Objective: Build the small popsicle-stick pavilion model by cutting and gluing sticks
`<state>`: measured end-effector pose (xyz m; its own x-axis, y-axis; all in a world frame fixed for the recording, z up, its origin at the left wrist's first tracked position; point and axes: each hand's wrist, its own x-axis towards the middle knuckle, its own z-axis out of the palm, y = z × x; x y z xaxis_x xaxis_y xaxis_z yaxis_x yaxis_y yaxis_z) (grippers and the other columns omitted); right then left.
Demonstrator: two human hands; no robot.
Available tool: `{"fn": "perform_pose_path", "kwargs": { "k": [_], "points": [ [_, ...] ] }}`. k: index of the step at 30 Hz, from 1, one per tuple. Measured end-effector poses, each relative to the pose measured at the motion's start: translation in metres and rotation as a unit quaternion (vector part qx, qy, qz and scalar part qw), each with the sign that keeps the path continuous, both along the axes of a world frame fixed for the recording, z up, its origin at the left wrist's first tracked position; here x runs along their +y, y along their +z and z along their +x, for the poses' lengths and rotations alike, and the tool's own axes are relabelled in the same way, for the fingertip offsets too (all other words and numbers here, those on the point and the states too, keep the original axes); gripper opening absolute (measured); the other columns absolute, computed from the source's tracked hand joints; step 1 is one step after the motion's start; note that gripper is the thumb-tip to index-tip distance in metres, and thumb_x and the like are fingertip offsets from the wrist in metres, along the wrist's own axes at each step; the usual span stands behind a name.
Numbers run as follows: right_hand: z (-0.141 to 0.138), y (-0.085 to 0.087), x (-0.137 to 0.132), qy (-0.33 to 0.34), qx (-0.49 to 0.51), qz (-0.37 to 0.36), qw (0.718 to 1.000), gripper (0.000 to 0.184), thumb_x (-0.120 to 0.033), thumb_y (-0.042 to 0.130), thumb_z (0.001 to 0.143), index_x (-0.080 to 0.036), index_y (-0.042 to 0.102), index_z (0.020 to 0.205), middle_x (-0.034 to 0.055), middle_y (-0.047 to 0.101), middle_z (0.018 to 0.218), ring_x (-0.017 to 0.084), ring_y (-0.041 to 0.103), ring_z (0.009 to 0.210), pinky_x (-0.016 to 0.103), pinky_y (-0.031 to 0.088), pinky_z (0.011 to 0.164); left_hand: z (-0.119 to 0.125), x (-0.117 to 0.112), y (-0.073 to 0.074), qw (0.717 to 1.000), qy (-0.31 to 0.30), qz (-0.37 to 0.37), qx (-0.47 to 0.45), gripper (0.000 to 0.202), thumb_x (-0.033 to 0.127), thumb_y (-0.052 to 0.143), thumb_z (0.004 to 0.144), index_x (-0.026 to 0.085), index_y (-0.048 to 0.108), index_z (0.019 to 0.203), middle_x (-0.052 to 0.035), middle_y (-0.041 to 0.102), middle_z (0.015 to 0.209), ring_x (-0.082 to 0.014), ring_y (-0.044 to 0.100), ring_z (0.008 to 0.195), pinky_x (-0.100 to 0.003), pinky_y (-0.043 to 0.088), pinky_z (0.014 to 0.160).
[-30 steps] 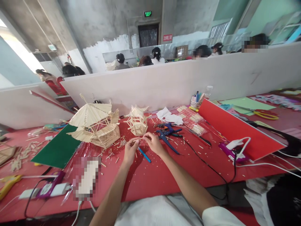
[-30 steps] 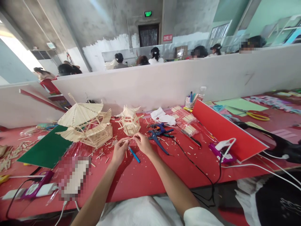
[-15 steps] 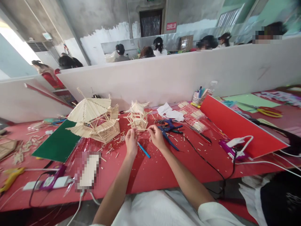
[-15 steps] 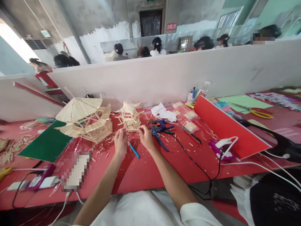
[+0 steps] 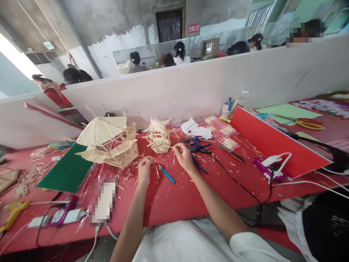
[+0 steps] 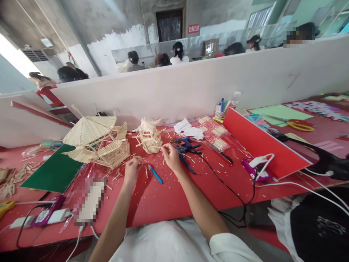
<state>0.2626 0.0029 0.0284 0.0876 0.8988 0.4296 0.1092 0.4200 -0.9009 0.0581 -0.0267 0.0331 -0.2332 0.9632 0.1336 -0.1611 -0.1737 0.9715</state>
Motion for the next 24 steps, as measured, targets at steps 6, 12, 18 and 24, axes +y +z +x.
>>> {"fn": "perform_pose_path", "kwargs": {
  "k": [6,12,18,24],
  "points": [
    [-0.001,0.0,-0.002,0.012,-0.004,-0.009,1.0,0.032,-0.055,0.057,0.093,-0.024,0.058,0.089,0.0052,0.072,0.084,0.02,0.067,0.071,0.032,0.054,0.069,0.001,-0.03,0.022,0.918,-0.365,-0.07,0.136,0.039,0.033,0.081,0.075,0.022,0.045,0.066,-0.0022,0.07,0.07,-0.0199,0.069,0.073,-0.031,0.051,0.068],
    [0.002,0.006,-0.003,0.02,0.026,-0.023,0.999,0.032,-0.054,0.058,0.093,-0.023,0.057,0.089,0.0066,0.073,0.087,0.018,0.067,0.066,0.029,0.053,0.06,-0.033,-0.011,0.034,0.843,-0.456,-0.126,0.257,0.023,0.042,0.071,0.085,0.021,0.064,0.085,0.0023,0.062,0.057,-0.0152,0.059,0.052,-0.025,0.044,0.054],
    [0.003,0.01,-0.006,0.033,0.054,-0.056,0.996,0.031,-0.053,0.062,0.092,-0.023,0.058,0.088,0.0059,0.073,0.083,0.019,0.066,0.065,0.029,0.053,0.058,-0.05,0.05,0.017,0.967,-0.063,-0.041,0.242,0.019,0.036,0.075,0.079,0.019,0.067,0.079,0.0015,0.061,0.063,-0.0154,0.056,0.058,-0.025,0.043,0.057],
    [0.001,0.004,-0.004,0.052,0.064,-0.083,0.993,0.027,-0.049,0.061,0.093,-0.023,0.059,0.088,0.0049,0.073,0.084,0.018,0.065,0.064,0.03,0.053,0.06,-0.024,0.073,0.009,0.971,-0.004,-0.025,0.239,0.043,0.038,0.083,0.069,0.016,0.072,0.103,-0.0054,0.074,0.085,-0.0178,0.063,0.066,-0.027,0.047,0.062]
  ]
}}
